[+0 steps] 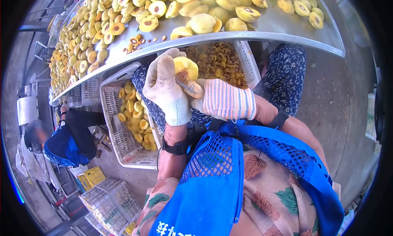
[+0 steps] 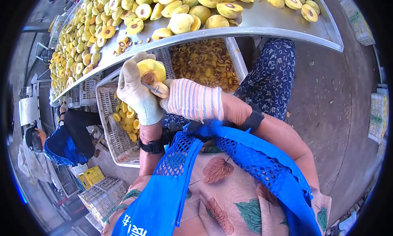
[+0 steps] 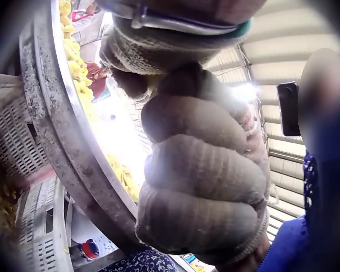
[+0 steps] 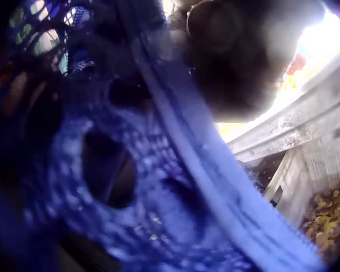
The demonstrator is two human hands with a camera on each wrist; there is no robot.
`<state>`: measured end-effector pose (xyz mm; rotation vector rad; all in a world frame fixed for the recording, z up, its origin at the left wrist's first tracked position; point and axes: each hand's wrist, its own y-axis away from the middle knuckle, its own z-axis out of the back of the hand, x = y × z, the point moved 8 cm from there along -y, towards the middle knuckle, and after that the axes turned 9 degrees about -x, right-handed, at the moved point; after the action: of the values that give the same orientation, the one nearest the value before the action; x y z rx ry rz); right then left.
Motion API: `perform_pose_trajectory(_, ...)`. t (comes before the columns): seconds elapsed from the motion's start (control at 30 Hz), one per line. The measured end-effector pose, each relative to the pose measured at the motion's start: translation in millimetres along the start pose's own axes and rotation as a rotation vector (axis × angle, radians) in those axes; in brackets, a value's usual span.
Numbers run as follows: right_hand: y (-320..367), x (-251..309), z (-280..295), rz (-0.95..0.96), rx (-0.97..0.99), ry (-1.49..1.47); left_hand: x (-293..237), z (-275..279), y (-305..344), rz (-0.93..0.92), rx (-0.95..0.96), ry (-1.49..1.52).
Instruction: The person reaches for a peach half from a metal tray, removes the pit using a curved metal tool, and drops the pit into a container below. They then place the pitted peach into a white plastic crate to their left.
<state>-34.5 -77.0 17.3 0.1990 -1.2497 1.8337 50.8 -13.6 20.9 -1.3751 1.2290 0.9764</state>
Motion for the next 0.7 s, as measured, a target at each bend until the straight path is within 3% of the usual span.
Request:
perform_pose_trajectory(0.07, 6, -15, -12, -0.389, 0.229, -0.358, -1, 1, 0, -0.016, 0.006, -0.018)
perform_pose_trajectory(0.1, 4, -11, -8, -0.389, 0.235, -0.358, -1, -3, 1, 0.02, 0.094, 0.026)
perform_pose_trajectory(0.2, 40, -10, -32, -1.382, 0.392, -1.28, -1, -10, 4, 0.045, 0.204, 0.075)
perform_pose_trajectory(0.27, 42, -8, -31, -1.396, 0.384, -1.305, 14, -9, 4, 0.226, 0.109, 0.133)
perform_pose_trajectory(0.4, 49, -20, -48, -1.566, 0.362, -1.354, 16, 0, 2, 0.229, 0.025, 0.074)
perform_pose_trajectory(0.43, 21, -34, -41, -0.839, 0.284, -0.861, 16, 0, 1, 0.233, 0.026, 0.07)
perform_pose_trajectory(0.47, 6, -13, -28, -0.136, 0.185, -0.344, 9, -1, 0, 0.184, 0.035, 0.065)
perform_pose_trajectory(0.5, -10, 7, -5, 0.118, 0.161, -0.18, 2, 0, 0, 0.14, 0.04, 0.057)
perform_pose_trajectory(0.53, -13, 7, 0, 0.156, 0.229, -0.316, -6, 0, -2, 0.087, 0.045, 0.054)
perform_pose_trajectory(0.6, -9, 1, -3, 0.011, 0.229, -0.433, -3, 0, -5, 0.173, 0.067, 0.034)
perform_pose_trajectory(0.63, -12, 10, -2, 0.018, 0.232, -0.437, 11, 2, -3, 0.353, 0.023, 0.186)
perform_pose_trajectory(0.7, 21, -25, -27, -1.183, 0.343, -0.929, 36, 1, -1, 0.691, 0.021, 0.524)
